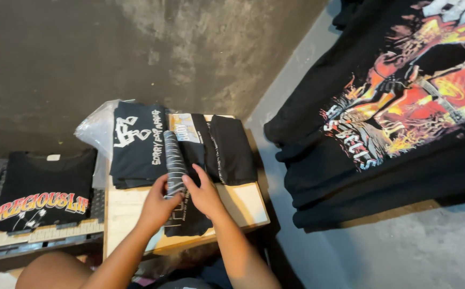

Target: Folding and stacking black graphic t-shirts on a table

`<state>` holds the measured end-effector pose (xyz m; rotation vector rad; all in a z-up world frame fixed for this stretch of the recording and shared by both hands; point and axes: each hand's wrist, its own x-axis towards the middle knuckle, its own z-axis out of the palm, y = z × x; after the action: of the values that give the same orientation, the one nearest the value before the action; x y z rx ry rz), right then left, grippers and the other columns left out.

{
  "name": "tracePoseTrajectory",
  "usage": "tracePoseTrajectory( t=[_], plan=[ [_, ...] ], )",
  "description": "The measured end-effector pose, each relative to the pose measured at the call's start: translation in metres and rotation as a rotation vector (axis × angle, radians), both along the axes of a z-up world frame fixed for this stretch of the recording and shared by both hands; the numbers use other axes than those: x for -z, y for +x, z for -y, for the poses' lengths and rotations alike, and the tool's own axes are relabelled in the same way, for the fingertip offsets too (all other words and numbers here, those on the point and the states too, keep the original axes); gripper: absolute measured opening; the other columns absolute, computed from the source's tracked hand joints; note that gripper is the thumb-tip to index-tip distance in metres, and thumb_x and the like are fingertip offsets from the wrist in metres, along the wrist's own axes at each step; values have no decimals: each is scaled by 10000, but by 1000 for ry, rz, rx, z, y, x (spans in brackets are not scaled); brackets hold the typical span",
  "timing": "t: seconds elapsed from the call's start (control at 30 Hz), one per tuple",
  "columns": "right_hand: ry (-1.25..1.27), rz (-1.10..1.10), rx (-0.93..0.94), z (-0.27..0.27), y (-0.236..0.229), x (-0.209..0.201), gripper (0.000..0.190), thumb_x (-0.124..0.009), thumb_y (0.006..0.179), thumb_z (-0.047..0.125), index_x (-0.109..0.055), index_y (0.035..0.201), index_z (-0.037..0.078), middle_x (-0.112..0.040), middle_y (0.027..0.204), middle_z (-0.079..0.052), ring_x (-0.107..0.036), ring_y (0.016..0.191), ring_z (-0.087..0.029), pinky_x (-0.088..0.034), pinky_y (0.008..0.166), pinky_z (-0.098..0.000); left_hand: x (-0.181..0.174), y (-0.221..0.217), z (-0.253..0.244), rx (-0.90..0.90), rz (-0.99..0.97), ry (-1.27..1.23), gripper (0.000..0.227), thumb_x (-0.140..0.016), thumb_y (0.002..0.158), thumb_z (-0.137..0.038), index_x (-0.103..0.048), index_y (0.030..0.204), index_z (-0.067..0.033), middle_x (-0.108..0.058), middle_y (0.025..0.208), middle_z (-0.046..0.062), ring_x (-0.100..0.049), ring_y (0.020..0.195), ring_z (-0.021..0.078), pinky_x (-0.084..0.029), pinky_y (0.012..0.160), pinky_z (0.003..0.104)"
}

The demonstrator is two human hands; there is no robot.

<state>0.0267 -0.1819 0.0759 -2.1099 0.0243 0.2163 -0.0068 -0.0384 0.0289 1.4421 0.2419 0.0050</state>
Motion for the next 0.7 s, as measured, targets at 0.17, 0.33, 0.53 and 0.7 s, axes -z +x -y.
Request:
tracePoseTrajectory(
  t=[0.17,0.33,0.53,0.7],
  plan=[
    [612,-102,194,18,2,-7,561,-682,954,309,-478,1438,113,-502,1277,-218,-471,1107,-309,-400,863,-375,-1,13,39,210,250,261,612,-735,831,-221,-613,1414,-80,-513,1352,251,-478,1302,459,-429,1083,549],
    [727,-171,248,60,31,33,483,-863,836,187,-640,1259,114,-703,986,-41,-679,818,-145,-508,518,-198,-31,1,53,295,453,554,529,-608,940,-295,-589,1428,-89,-477,1525,168,-401,1418,410,-303,1145,594],
    [931,-154,141,46,24,-4,414,-787,793,-17,-660,1174,82,-671,868,-107,-687,711,-246,-572,514,-397,-80,-22,33,-50,811,528,434,-600,833,-33,-682,1256,-84,-688,1227,80,-624,1198,315,-444,1070,448],
    [928,-353,203,34,67,100,458,-843,820,270,-701,1203,64,-748,955,-163,-742,779,-286,-631,618,-425,-73,-28,28,-148,560,1120,388,-652,854,-267,-695,1236,-214,-638,1344,64,-477,1420,322,-274,1162,588]
  ],
)
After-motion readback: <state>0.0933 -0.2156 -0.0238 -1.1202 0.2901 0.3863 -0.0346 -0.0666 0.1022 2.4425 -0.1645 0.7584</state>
